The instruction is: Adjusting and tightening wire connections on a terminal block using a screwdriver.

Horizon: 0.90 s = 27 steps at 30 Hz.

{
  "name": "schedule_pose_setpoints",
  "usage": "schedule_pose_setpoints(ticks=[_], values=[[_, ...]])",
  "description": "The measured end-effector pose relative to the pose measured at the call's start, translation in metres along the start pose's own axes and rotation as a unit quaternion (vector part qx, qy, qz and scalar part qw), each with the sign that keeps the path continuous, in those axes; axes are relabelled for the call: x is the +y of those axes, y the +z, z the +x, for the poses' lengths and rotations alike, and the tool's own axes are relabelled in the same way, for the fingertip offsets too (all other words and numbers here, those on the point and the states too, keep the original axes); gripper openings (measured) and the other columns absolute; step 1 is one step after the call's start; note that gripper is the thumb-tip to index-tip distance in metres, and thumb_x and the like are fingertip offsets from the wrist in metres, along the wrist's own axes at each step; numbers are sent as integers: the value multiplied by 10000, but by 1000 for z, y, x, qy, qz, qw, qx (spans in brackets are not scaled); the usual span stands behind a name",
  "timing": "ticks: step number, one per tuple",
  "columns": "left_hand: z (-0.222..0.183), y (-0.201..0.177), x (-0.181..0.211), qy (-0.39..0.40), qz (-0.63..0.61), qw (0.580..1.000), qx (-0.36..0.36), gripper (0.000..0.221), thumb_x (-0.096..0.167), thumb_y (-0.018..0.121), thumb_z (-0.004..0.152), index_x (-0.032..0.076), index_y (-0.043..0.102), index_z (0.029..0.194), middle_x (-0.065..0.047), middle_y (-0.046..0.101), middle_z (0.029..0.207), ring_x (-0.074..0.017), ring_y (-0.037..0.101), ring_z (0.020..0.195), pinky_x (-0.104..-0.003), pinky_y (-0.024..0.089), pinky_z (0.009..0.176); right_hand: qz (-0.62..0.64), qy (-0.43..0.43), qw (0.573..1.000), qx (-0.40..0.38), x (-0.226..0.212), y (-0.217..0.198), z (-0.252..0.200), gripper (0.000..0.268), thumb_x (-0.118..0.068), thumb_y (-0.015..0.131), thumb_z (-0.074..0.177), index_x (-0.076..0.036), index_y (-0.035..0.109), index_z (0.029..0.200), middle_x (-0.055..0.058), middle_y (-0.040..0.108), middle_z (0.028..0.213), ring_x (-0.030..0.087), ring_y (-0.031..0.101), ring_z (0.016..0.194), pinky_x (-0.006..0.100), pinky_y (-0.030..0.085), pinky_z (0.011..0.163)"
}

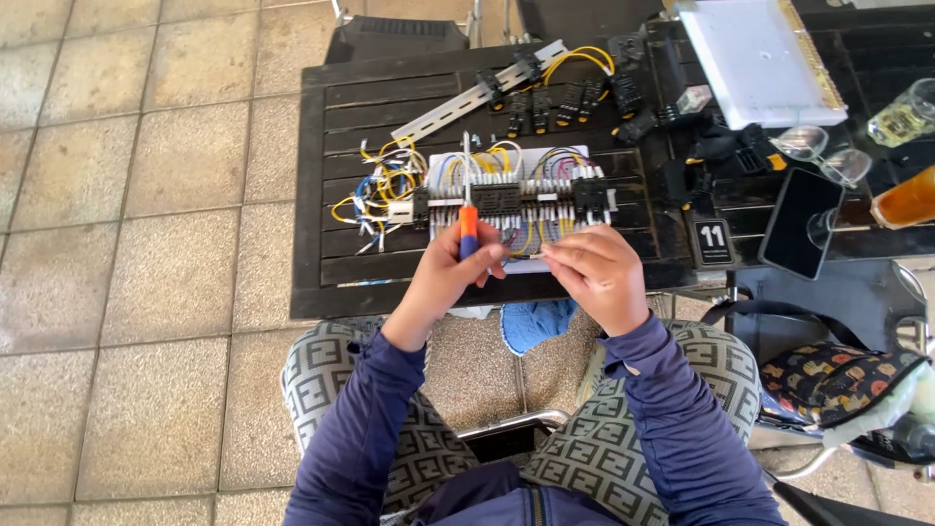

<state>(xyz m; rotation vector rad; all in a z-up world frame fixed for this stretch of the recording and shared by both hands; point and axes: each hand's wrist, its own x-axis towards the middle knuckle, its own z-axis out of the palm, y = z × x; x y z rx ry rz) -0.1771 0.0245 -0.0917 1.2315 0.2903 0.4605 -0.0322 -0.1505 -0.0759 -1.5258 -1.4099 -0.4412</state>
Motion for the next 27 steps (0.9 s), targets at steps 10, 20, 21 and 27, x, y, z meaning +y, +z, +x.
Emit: schedule_pose_setpoints(ticks=[10, 20, 21, 27], values=[[-11, 40, -42, 137, 203, 967, 70, 191, 194, 884, 844, 123, 747, 956, -43, 752, 832, -166, 752, 782, -287, 570, 798, 451, 470, 758, 45, -33, 12, -32, 439, -22, 570, 1015, 1, 541, 1453, 151, 692, 1005, 217, 694, 897, 336, 591, 781], [-9, 65, -39, 291, 291, 911, -27, 169, 77, 805, 883, 78, 733, 1035, -115, 749, 1063, -336, 732, 987, -411, 580, 893, 226, 460, 853, 99, -8, -14, -28, 255, -2, 687, 988, -59, 758, 1226, 151, 714, 926, 139, 669, 709, 261, 611, 574], [-8, 68, -32, 307, 312, 899, -32, 204, 75, 792, 892, 70, 733, 1086, -144, 737, 1170, -369, 718, 1068, -453, 576, 921, 199, 448, 866, 97, -1, -18, -30, 233, -21, 687, 998, -47, 755, 1220, 164, 720, 929, 135, 670, 686, 247, 604, 562], [-5, 52, -33, 170, 208, 963, 36, 222, 74, 748, 952, 33, 712, 1166, -143, 761, 1061, -180, 723, 720, -338, 619, 727, 188, 445, 859, 169, 42, -25, -32, 250, 35, 664, 999, 10, 714, 1243, 162, 685, 894, 175, 693, 661, 260, 615, 526]])
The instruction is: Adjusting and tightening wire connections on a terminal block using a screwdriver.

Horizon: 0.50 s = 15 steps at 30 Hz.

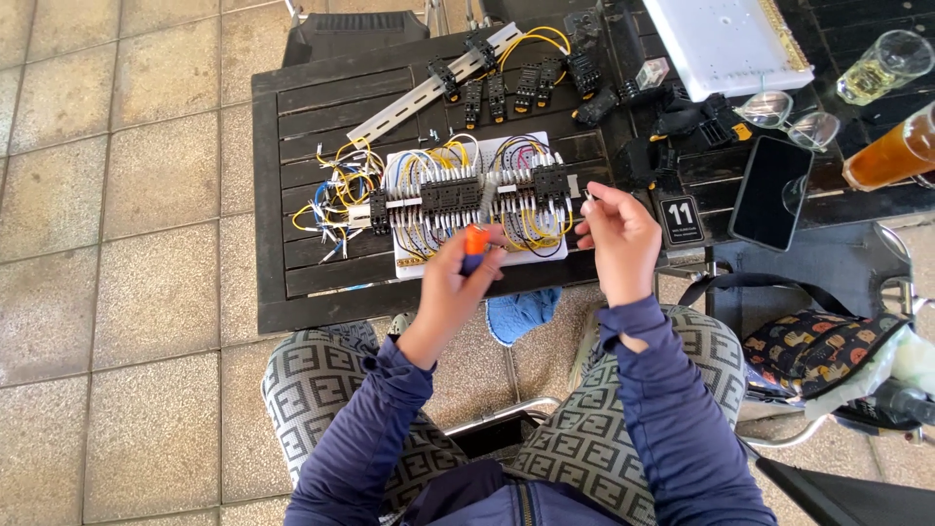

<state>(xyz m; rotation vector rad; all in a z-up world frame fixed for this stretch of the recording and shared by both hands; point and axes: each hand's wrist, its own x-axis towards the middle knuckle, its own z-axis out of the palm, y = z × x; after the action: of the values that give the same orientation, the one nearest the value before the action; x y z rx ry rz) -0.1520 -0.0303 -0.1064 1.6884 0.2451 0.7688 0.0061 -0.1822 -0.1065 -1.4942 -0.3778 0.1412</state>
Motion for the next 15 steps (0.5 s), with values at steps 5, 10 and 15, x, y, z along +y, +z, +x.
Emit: schedule_pose_setpoints(ticks=[5, 10, 15], values=[[-3, -7, 10, -51, -38, 998, 27, 250, 51, 711, 966, -5, 681, 1208, -131, 741, 948, -123, 657, 595, -300, 594, 647, 25, 31, 999, 2, 14, 0, 8, 216, 25, 686, 981, 9, 725, 1193, 168, 700, 888, 191, 725, 683, 283, 661, 574], [-6, -11, 11, -56, -39, 997, 29, 246, 46, 723, 959, -8, 690, 1196, -127, 734, 893, -118, 650, 571, -286, 584, 636, 48, 62, 997, 12, 12, 6, 0, 151, 27, 692, 973, 46, 692, 1122, 201, 711, 880, 252, 756, 686, 340, 693, 593], [-8, -8, 12, -77, -35, 996, 15, 236, 59, 725, 960, 13, 697, 1190, -101, 725, 883, -108, 636, 559, -279, 578, 608, -78, 38, 996, 35, 3, 14, -1, 136, -7, 800, 858, -22, 794, 993, 135, 701, 791, 140, 690, 579, 266, 629, 463]])
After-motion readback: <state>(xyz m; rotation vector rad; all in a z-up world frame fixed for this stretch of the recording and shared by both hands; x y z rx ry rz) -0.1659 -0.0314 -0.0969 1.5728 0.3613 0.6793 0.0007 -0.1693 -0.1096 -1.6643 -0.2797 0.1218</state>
